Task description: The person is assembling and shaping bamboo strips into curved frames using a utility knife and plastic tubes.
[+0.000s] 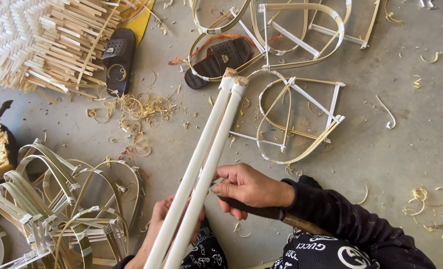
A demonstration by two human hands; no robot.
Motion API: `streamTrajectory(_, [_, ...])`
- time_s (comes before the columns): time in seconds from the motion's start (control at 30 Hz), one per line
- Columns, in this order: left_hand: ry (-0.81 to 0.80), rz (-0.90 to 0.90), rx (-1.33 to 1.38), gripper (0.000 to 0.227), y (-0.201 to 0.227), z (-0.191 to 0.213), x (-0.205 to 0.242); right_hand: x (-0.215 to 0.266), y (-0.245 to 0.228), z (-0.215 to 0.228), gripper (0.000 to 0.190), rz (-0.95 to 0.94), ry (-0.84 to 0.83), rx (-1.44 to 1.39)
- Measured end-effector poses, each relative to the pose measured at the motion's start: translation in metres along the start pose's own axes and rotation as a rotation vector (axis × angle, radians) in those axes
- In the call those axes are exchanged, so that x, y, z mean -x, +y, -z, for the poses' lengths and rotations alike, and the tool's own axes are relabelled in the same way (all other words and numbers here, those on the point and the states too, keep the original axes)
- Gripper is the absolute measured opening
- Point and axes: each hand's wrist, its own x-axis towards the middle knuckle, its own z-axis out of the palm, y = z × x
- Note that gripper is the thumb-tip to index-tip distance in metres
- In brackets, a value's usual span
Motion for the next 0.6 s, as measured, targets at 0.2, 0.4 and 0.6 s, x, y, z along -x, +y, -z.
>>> streamTrajectory(0.2, [0.128, -0.054, -0.349, 0.037, -0.002, -0.013, -0.009, -0.008, 0.002, 0.006, 0.038, -0.049, -0.009, -0.046])
streamTrajectory(0.4, [-0.049, 0.088, -0.085, 0.037, 0.018, -0.027, -0.006, 0.005, -0.019, 0.004, 0.047, -0.08, 0.121, 0.33])
streamTrajectory(0.6, [0.038, 0.09, -0.023, 0.037, 0.004, -0.006, -0.017, 0.009, 0.002, -0.003, 0.073, 0.046, 0.248, 0.807])
